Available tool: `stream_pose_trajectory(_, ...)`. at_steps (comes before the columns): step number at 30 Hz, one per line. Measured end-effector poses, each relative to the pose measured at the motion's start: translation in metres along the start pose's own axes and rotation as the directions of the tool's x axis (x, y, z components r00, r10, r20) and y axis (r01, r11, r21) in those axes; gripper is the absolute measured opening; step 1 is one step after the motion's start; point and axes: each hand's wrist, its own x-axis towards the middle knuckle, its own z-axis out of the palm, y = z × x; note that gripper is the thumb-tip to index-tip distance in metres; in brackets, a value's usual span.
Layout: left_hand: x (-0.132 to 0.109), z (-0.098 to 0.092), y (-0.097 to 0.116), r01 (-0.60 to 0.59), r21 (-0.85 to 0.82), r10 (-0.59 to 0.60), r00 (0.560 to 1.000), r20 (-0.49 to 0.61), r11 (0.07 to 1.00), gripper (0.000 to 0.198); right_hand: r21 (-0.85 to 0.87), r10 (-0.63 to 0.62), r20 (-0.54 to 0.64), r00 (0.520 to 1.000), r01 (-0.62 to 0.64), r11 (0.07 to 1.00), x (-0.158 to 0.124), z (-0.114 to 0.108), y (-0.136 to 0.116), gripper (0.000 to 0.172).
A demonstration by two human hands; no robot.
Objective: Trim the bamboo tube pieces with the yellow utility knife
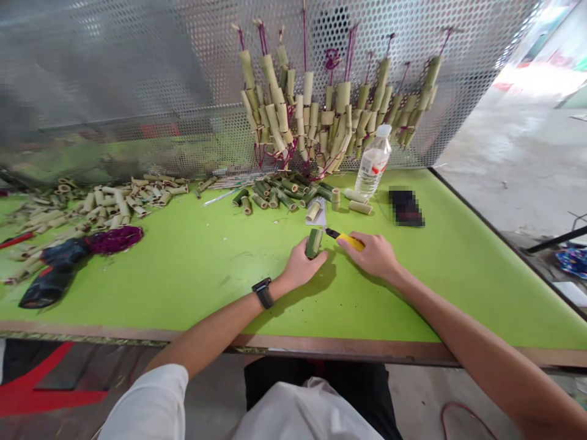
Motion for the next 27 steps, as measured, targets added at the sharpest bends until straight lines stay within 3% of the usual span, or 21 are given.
stream_pose_trajectory(7,-0.001,0.000,-0.002,0.014,-0.017,-0.015,1.000,-0.019,1.000,0.018,0.071,-0.083,0.004,0.997,0.083,0.994,-0.004,-0.008,-0.005,0.073)
stream_pose_trajectory(12,0.002,0.001,-0.005,-0.019,-0.018,0.018,0.999,-0.030,1.000,0.012,0.041,-0.168,0.138,0.976,0.164,0.986,-0.007,-0.008,-0.010,0.067)
stream_pose_trajectory(21,0.002,0.002,0.002,-0.034,0.056,0.037,0.998,-0.050,0.998,0.013,0.055,-0.173,0.184,0.968,0.166,0.985,-0.009,-0.002,-0.011,0.068)
stream_pose_trajectory(24,-0.004,0.002,0.003,-0.030,0.069,0.032,0.999,-0.033,0.997,0.012,0.044,-0.086,0.133,0.987,0.081,0.996,-0.001,-0.004,0.000,0.071)
stream_pose_trajectory(27,-0.012,0.005,0.002,-0.037,0.065,0.033,0.998,0.062,0.997,0.013,0.016,0.091,-0.022,0.996,-0.090,0.996,0.011,-0.011,0.016,0.078)
